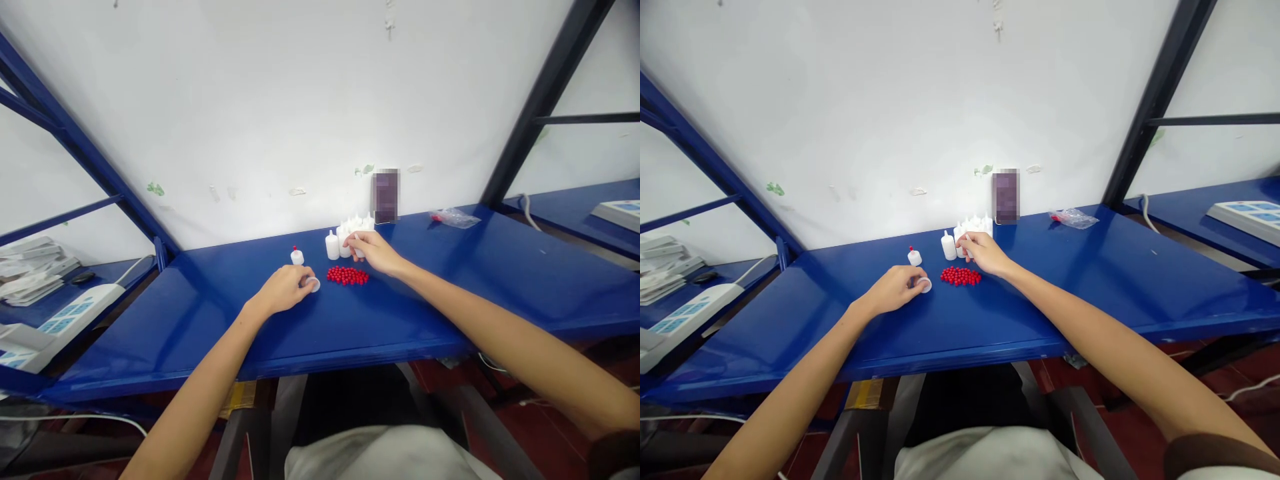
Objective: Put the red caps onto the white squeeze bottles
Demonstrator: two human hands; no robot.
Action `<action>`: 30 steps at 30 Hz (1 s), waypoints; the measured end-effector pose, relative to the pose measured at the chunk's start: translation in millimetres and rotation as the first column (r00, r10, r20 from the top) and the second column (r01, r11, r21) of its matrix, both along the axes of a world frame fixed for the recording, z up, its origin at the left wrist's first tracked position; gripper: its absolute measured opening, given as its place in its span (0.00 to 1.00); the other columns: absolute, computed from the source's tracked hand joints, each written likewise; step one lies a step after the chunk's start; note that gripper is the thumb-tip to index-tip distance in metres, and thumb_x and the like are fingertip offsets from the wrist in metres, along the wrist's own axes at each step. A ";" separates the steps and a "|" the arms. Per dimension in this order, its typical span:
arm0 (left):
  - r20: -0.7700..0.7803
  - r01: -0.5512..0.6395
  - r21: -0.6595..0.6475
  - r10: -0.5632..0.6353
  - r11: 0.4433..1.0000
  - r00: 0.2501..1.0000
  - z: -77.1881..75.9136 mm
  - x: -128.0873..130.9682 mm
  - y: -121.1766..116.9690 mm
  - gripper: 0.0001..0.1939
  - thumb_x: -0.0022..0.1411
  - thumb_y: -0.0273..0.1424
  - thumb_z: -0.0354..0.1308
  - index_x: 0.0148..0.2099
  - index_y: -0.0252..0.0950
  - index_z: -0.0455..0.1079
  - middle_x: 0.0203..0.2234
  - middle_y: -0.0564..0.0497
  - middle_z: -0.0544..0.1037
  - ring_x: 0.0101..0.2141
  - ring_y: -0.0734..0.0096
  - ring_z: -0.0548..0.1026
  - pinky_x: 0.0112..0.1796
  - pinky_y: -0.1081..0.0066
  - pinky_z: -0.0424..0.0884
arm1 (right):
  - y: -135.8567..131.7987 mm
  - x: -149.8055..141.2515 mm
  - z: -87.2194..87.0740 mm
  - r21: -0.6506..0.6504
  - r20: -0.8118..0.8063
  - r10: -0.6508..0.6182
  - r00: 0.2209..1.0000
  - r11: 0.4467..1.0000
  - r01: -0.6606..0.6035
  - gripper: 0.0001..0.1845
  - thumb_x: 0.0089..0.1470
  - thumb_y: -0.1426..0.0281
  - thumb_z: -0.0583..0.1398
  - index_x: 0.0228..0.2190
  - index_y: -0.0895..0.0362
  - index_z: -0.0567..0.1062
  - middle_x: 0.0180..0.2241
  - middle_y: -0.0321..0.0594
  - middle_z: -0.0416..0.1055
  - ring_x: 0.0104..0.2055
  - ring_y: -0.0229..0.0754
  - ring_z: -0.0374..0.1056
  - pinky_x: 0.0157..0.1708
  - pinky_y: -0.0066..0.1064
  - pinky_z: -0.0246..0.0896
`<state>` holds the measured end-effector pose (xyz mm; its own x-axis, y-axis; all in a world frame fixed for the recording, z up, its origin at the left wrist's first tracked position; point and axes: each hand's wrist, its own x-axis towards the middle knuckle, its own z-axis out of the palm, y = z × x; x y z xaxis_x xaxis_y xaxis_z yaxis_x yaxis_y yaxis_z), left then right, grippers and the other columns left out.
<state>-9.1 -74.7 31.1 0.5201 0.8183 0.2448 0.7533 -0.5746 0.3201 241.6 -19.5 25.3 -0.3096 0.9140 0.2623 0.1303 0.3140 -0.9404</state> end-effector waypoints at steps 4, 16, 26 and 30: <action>0.353 -0.242 0.139 0.180 0.960 0.918 11.9 -12.5 34.8 0.13 0.63 0.39 0.54 0.40 0.36 0.75 0.28 0.50 0.79 0.27 0.70 0.74 0.33 0.73 0.67 | 0.9 1.8 -1.1 0.020 0.018 0.006 1.000 1.000 -0.007 0.09 0.55 0.68 0.54 0.29 0.58 0.72 0.23 0.34 0.65 0.23 0.35 0.63 0.24 0.28 0.55; 0.301 -0.274 0.370 0.164 0.888 0.939 -23.8 -30.7 59.1 0.18 0.66 0.38 0.53 0.53 0.38 0.74 0.48 0.45 0.79 0.44 0.63 0.78 0.44 0.67 0.72 | 2.3 2.8 -5.9 0.091 0.137 -0.038 0.990 0.996 0.026 0.11 0.55 0.66 0.54 0.30 0.59 0.73 0.22 0.34 0.67 0.23 0.36 0.63 0.27 0.29 0.55; 0.291 -0.230 0.342 0.130 0.911 0.948 -16.3 -26.4 56.7 0.16 0.64 0.39 0.56 0.49 0.39 0.75 0.46 0.47 0.79 0.48 0.60 0.73 0.53 0.62 0.65 | 2.2 4.6 -4.0 0.135 0.163 -0.080 0.983 0.989 0.059 0.11 0.55 0.66 0.54 0.28 0.58 0.74 0.23 0.36 0.68 0.25 0.38 0.64 0.29 0.31 0.58; 0.418 -0.415 0.322 0.265 0.851 0.869 -6.0 -26.5 50.1 0.14 0.62 0.39 0.57 0.46 0.39 0.76 0.37 0.48 0.81 0.40 0.62 0.72 0.47 0.63 0.65 | 1.4 4.2 -4.5 0.137 0.172 -0.075 0.982 0.989 0.051 0.12 0.55 0.64 0.55 0.28 0.58 0.74 0.25 0.37 0.69 0.26 0.38 0.65 0.30 0.31 0.58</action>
<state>-35.6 -24.6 25.1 0.0460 0.7235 0.6888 0.8061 -0.4341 0.4022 245.8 -18.1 20.8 -0.3046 0.8942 0.3281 0.3138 0.4194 -0.8518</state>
